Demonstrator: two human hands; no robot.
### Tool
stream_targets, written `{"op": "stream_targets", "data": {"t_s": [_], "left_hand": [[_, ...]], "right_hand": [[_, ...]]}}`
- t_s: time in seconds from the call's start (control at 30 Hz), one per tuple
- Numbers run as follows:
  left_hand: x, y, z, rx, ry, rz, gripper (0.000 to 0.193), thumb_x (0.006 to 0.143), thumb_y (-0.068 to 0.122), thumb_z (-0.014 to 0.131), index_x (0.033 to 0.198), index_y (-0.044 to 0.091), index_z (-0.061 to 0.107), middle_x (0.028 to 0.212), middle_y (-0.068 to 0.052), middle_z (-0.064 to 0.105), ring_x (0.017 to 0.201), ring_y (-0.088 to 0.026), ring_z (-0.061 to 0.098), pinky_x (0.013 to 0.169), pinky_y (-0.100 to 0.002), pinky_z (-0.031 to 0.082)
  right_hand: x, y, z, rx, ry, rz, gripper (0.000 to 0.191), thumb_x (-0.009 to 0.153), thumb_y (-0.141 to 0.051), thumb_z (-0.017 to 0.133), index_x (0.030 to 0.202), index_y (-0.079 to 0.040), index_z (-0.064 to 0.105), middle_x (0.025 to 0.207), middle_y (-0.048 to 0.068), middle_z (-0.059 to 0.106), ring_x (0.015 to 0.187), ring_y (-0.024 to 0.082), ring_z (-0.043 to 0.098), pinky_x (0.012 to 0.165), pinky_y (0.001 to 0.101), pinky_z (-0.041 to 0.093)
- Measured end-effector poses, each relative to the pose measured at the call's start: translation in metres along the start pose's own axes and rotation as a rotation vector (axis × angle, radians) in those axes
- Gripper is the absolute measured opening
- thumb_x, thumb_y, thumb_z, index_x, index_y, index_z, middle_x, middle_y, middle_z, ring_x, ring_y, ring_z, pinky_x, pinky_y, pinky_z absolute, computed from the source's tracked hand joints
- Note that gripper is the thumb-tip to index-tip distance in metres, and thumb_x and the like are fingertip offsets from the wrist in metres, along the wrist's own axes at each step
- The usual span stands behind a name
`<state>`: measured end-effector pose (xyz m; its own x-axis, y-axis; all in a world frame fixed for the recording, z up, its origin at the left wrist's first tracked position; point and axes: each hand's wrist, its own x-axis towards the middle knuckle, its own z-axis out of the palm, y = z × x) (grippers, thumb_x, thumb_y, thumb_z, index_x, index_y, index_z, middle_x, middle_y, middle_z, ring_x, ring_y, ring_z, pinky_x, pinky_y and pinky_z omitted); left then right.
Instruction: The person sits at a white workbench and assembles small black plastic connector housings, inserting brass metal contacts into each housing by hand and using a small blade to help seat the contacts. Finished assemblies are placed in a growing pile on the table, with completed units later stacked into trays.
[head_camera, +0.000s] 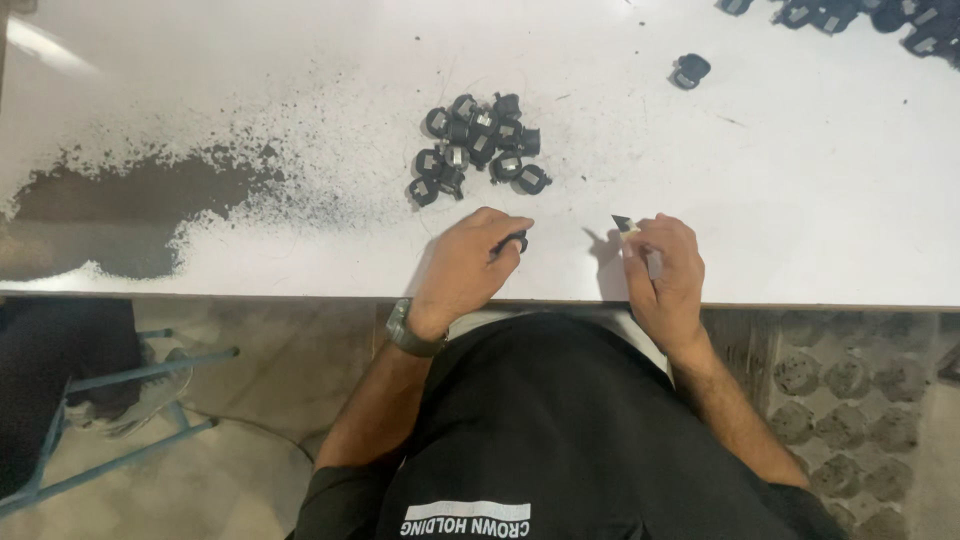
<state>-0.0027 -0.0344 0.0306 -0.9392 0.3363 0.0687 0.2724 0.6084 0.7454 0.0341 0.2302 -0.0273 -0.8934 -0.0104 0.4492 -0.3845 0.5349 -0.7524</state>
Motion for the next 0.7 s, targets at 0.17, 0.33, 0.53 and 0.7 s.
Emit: {"op": "stream_targets", "data": {"t_s": [0.17, 0.33, 0.53, 0.7], "left_hand": [[0.004, 0.006, -0.003, 0.002, -0.191, -0.1, 0.035, 0.085, 0.025, 0.066, 0.116, 0.009, 0.059, 0.097, -0.011, 0.075, 0.088, -0.028, 0.073, 0.076, -0.04, 0.056], [0.012, 0.013, 0.008, -0.082, -0.202, -0.015, 0.037, 0.086, 0.026, 0.069, 0.116, 0.007, 0.058, 0.097, -0.012, 0.076, 0.088, -0.029, 0.072, 0.074, -0.042, 0.056], [-0.011, 0.007, 0.002, -0.104, 0.213, 0.206, 0.034, 0.096, 0.017, 0.066, 0.127, 0.005, 0.061, 0.103, -0.01, 0.072, 0.084, -0.024, 0.071, 0.072, -0.035, 0.057], [-0.053, 0.011, 0.004, -0.085, 0.035, 0.367, 0.026, 0.09, 0.017, 0.075, 0.114, 0.011, 0.066, 0.092, -0.006, 0.072, 0.076, -0.023, 0.07, 0.068, -0.034, 0.055]], "right_hand": [[0.006, -0.019, 0.011, -0.273, -0.282, -0.197, 0.04, 0.075, -0.004, 0.075, 0.114, -0.015, 0.072, 0.116, 0.008, 0.063, 0.132, 0.031, 0.054, 0.122, 0.0624, 0.03], [0.008, -0.04, 0.031, -0.362, -0.263, -0.233, 0.048, 0.077, -0.02, 0.084, 0.121, -0.008, 0.072, 0.127, 0.014, 0.059, 0.134, 0.036, 0.049, 0.119, 0.0668, 0.024], [0.003, -0.038, 0.037, -0.431, -0.18, -0.137, 0.039, 0.082, -0.031, 0.089, 0.109, -0.008, 0.071, 0.119, 0.012, 0.058, 0.122, 0.034, 0.052, 0.119, 0.0682, 0.025], [0.0, -0.034, 0.035, -0.434, -0.183, -0.132, 0.041, 0.081, -0.031, 0.089, 0.11, -0.009, 0.071, 0.117, 0.013, 0.057, 0.12, 0.035, 0.051, 0.119, 0.0699, 0.023]]}}
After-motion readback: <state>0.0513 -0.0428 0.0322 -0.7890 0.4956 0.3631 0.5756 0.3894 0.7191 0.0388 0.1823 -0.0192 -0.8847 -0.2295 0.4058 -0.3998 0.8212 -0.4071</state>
